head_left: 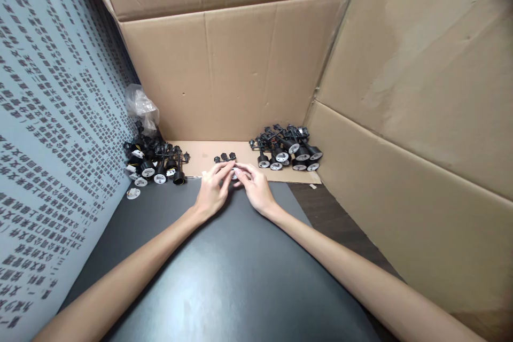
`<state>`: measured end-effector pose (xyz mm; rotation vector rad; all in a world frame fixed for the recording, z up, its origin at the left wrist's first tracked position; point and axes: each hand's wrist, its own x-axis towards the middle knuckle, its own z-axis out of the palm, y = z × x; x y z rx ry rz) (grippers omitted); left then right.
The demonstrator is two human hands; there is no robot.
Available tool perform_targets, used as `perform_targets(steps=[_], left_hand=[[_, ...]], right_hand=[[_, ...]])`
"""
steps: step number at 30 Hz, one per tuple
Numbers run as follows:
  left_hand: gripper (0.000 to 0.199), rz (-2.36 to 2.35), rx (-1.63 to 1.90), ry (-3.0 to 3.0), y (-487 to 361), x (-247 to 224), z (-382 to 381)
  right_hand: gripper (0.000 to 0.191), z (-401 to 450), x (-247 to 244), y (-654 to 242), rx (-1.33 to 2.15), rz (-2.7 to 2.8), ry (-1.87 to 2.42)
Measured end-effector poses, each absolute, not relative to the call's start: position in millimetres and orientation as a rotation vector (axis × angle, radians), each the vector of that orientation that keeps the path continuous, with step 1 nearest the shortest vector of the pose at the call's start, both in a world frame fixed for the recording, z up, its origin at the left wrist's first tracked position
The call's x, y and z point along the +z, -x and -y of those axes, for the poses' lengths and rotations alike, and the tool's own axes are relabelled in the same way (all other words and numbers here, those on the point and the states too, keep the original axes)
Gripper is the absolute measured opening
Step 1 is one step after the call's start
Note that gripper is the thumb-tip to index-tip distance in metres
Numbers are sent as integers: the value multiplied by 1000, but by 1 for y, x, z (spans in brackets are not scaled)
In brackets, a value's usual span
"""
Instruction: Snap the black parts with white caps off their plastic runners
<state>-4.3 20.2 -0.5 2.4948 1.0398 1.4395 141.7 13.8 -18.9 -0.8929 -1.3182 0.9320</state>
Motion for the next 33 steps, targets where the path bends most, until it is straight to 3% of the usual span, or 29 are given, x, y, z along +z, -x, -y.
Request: perform_targets(steps=[33], left_hand=[[32,-1123,1358,-2280,3,4,-16]], right_hand=[[40,-13,-19,-142,899,1326,982]])
